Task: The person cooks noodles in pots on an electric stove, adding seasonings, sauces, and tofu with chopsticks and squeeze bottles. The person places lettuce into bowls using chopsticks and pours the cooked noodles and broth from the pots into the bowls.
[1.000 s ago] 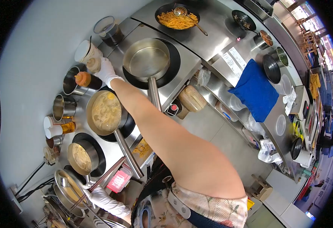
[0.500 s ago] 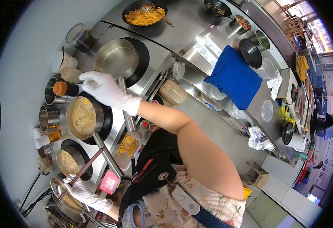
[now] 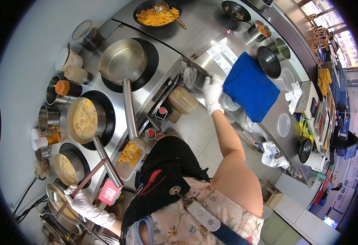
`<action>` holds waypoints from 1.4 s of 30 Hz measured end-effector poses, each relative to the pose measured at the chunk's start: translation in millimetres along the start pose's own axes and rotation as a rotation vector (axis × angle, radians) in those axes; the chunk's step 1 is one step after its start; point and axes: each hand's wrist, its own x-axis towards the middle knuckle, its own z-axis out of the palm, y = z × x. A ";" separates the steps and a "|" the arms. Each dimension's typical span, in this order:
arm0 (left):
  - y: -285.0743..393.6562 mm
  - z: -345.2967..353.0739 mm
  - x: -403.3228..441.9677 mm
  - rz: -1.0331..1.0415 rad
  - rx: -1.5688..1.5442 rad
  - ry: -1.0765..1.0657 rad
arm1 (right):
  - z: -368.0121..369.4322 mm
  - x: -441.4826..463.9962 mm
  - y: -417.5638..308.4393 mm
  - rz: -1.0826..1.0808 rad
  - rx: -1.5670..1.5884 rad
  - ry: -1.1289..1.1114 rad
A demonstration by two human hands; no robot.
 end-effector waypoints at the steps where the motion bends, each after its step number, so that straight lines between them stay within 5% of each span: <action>1: 1.7 -1.5 1.0 -0.007 -0.008 -0.004 | -4.1 6.6 17.7 -0.050 -0.121 0.073; 7: 8.8 -19.1 4.9 -0.090 0.033 -0.198 | -12.5 38.2 65.4 0.020 -0.260 0.064; 17: 21.7 -38.7 -4.9 -0.022 0.036 -0.122 | 11.6 21.7 31.9 -0.028 -0.202 0.140; 20: 22.6 -40.9 -10.2 0.051 0.003 -0.020 | 15.1 4.3 -30.8 -0.088 0.168 0.077; 22: 18.2 -26.0 -17.2 -0.023 -0.049 -0.158 | 13.4 -5.1 -81.4 -0.170 0.409 0.020; 24: 21.9 -19.9 -21.0 0.040 -0.108 0.227 | -7.0 -16.3 -154.4 -0.189 0.613 -0.117; 27: 21.1 -27.7 -21.6 0.214 0.243 0.110 | -24.4 -37.2 -253.0 -0.383 0.726 -0.266; 29: 31.1 -30.5 -22.7 0.162 0.025 0.113 | -20.3 -61.4 -297.5 -0.329 1.019 -0.483; 30: 33.1 -16.8 -26.1 0.195 0.010 0.285 | -23.5 -74.6 -320.8 -0.357 1.114 -0.558; 34: 61.4 -49.2 -22.8 0.220 0.005 0.257 | -19.9 -128.6 -394.5 -0.665 1.036 -0.770; 39: 101.4 -78.1 -33.3 0.266 0.074 0.184 | 26.8 -218.5 -468.4 -0.613 1.061 -1.209; 42: 125.4 -95.7 -36.2 0.344 0.241 0.258 | 57.9 -254.8 -496.6 -0.542 1.009 -1.201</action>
